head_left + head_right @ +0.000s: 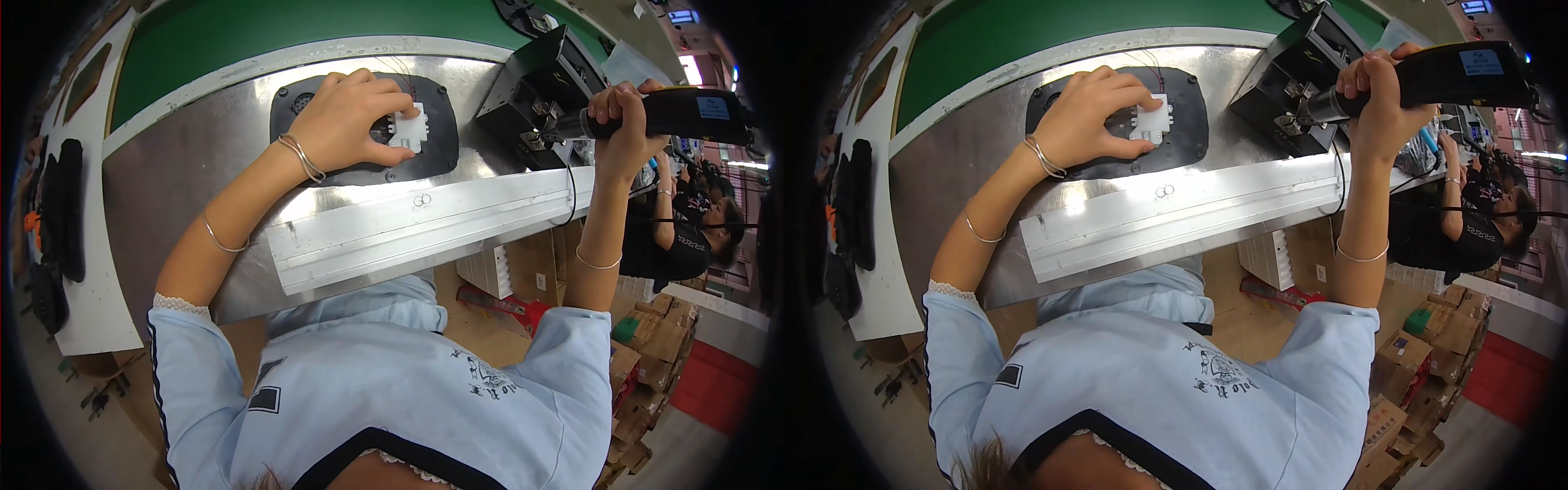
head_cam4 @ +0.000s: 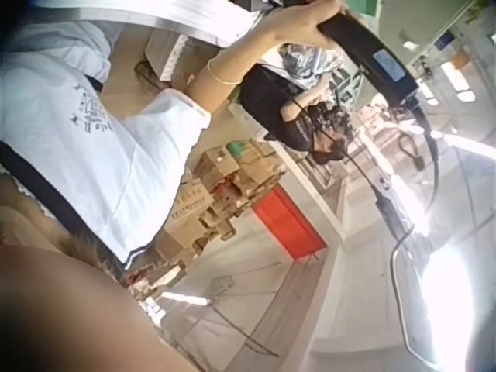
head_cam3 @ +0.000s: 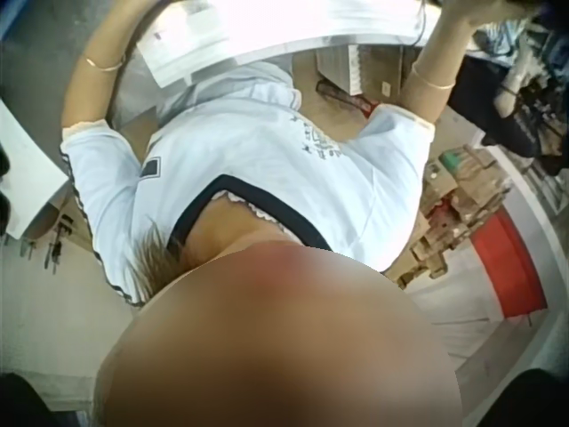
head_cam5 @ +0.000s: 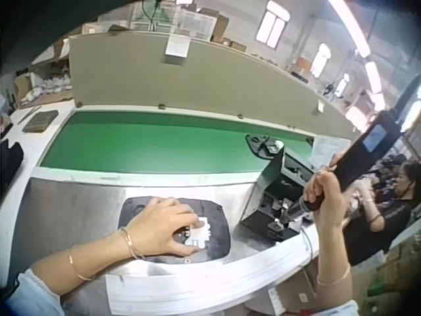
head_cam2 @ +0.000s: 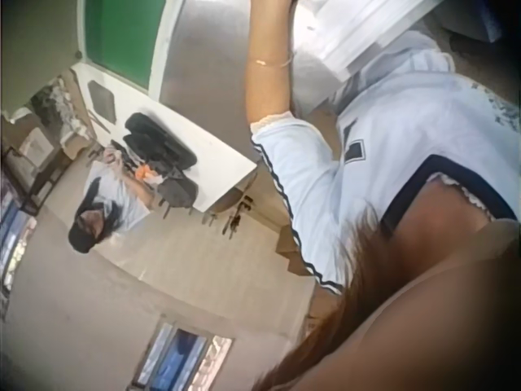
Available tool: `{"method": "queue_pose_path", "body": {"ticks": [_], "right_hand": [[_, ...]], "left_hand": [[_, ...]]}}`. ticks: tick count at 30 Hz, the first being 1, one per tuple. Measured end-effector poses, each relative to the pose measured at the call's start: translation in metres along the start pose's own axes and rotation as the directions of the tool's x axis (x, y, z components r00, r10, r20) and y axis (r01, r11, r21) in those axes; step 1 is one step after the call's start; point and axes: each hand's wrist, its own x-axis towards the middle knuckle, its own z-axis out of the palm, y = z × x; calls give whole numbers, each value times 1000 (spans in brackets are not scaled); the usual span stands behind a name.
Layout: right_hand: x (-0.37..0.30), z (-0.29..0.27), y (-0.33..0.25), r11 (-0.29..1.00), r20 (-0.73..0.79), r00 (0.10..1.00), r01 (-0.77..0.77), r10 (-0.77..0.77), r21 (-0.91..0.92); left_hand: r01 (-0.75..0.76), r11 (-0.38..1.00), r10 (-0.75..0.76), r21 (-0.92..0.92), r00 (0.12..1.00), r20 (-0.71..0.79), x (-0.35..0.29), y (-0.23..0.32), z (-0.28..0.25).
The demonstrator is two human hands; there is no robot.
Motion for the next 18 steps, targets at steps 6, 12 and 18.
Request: {"method": "queue_pose_path", "body": {"ticks": [6, 12, 18], "right_hand": [[-19, 22, -11, 997, 26, 997, -69, 70, -47], [-34, 68, -4, 990, 156, 987, -49, 28, 134], [-37, 102, 10, 969, 201, 977, -120, 76, 216]], "left_hand": [[-5, 1000, 5, -8, 1000, -27, -1, -3, 2], [4, 1000, -4, -7, 1000, -3, 1, -1, 2], [1, 1000, -1, -9, 1000, -12, 0, 0, 2]]}}
